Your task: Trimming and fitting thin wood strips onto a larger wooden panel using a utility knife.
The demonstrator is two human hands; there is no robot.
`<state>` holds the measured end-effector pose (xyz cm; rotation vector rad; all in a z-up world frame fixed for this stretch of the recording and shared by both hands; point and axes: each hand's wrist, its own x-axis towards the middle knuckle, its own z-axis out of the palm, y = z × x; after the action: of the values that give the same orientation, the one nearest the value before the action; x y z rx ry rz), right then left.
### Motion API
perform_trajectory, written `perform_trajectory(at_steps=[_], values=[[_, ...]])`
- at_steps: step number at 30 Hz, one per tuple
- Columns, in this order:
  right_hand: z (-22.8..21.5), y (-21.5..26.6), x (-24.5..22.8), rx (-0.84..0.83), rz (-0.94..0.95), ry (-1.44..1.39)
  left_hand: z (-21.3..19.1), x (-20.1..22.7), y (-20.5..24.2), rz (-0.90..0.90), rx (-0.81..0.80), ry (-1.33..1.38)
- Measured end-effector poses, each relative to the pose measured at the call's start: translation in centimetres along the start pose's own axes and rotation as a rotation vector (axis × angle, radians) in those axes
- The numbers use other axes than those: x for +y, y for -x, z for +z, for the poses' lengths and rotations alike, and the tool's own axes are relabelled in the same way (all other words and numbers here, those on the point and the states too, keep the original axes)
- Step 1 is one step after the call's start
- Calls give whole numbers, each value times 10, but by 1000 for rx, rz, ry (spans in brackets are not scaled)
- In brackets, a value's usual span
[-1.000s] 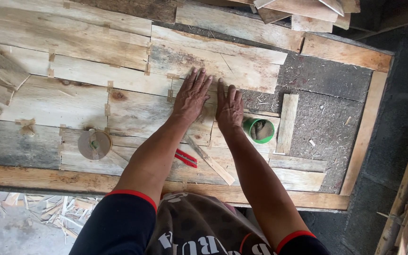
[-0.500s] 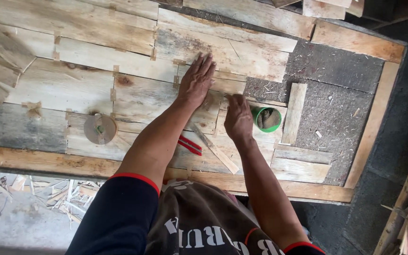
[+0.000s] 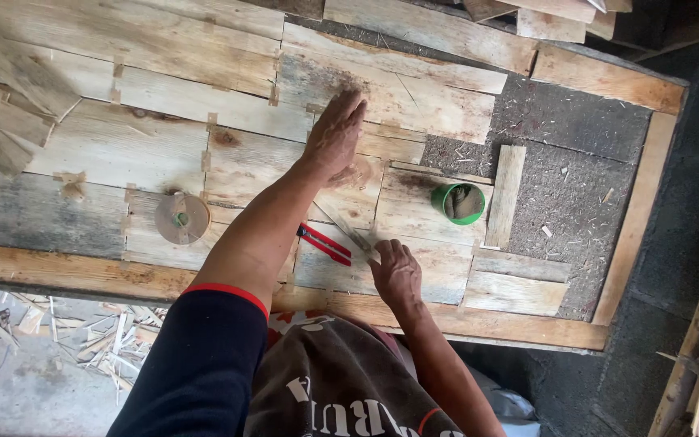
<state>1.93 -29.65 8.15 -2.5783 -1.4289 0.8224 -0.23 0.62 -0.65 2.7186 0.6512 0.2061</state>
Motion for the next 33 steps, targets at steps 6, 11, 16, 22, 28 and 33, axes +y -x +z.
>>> perform_trajectory(at_steps=[6, 11, 16, 22, 28, 33], values=[[-36, 6, -11, 43, 19, -49, -34, -38, -6, -246, 128, -24], [-63, 15, -22, 45, 22, -100, -45, -73, -10, -328, 161, -49], [-98, 3, -41, 43, 74, -216, -38, -90, -12, -357, 163, 13], [-140, -58, -45, 119, 55, -278, -53, -88, -7, -307, 200, -15], [-167, -165, -24, 267, 10, 74, -66, -89, -11, -298, 153, 3], [-194, -230, -37, 378, -162, 77, -65, -97, -10, -286, 168, 55]])
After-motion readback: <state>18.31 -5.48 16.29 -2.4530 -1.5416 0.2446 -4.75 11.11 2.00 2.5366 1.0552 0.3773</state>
